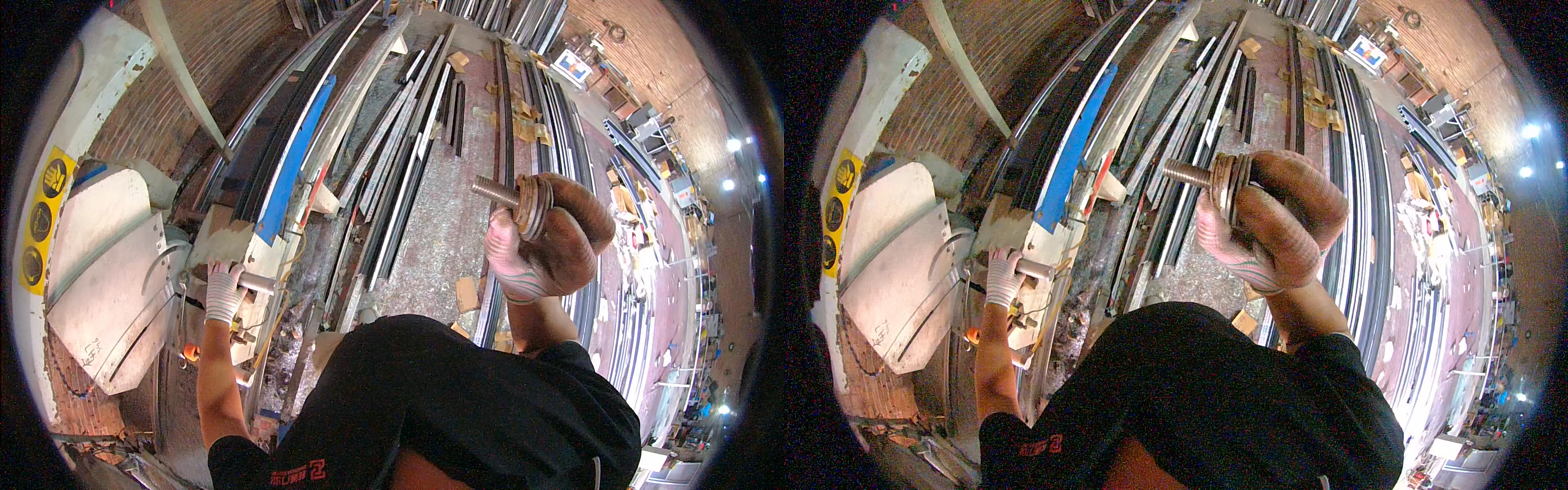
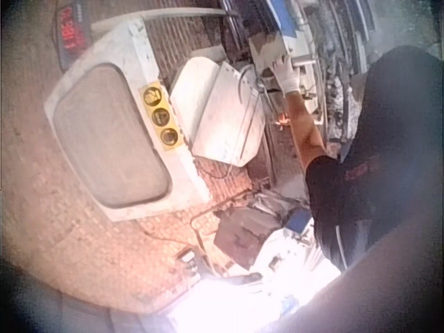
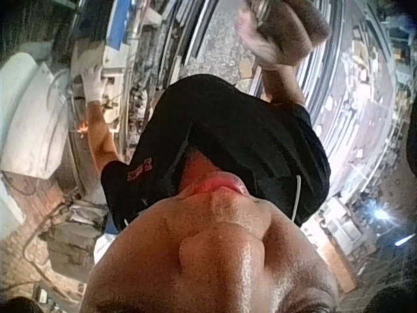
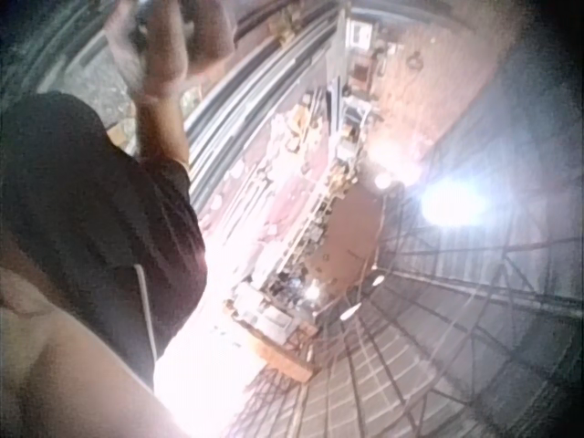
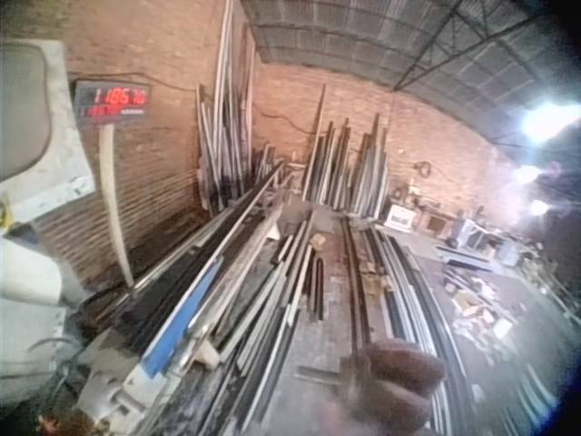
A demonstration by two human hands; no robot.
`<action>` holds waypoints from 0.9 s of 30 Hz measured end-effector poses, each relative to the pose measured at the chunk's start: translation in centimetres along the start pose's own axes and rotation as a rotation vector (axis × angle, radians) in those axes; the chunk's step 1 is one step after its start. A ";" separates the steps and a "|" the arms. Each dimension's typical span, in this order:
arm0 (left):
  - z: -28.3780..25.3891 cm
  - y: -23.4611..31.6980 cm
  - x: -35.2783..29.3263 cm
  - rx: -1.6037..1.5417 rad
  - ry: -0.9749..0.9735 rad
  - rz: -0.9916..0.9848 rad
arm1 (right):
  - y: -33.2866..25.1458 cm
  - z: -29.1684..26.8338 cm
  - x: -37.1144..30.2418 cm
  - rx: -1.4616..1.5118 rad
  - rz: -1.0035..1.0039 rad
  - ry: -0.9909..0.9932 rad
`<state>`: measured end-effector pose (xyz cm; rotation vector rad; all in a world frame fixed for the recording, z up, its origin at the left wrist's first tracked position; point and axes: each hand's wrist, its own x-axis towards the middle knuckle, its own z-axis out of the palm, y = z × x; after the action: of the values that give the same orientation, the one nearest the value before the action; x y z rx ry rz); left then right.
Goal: The person assembles metal parts using a machine in a workshop. They handle metal rods and components, aligning and securing them with tools while another person assists nearby.
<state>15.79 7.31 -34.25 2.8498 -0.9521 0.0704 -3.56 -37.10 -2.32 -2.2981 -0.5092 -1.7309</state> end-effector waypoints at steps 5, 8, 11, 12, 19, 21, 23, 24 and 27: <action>-0.5 0.3 0.1 0.048 -0.050 -0.031 | 0.3 0.0 0.1 -0.010 -0.011 0.005; -0.7 0.5 0.2 0.037 -0.033 -0.005 | 0.6 1.2 -0.5 0.089 0.006 0.150; -0.7 0.5 0.2 0.043 -0.043 -0.015 | 1.0 1.6 -0.7 0.192 0.011 0.172; -0.7 0.5 0.2 0.052 -0.045 -0.020 | 1.0 1.3 -0.6 0.189 0.043 0.109; -0.3 0.2 0.2 0.034 -0.012 0.002 | -0.4 2.4 -0.4 0.816 0.610 0.125; -0.2 0.2 0.2 0.049 -0.033 -0.015 | -0.5 2.0 -0.6 1.041 0.845 0.038; -0.1 0.1 0.1 0.038 0.006 0.014 | -0.3 2.1 -0.9 1.227 1.076 0.101; 0.0 0.1 0.1 0.042 0.013 0.020 | 0.1 2.1 -0.9 1.350 1.146 0.055; 0.2 -0.1 0.1 0.041 0.011 0.030 | 0.7 2.2 -0.9 1.536 1.301 0.046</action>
<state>15.87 7.30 -34.44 2.8693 -1.0025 0.1091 -1.59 -37.06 -3.79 -0.8953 -0.0900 -0.3294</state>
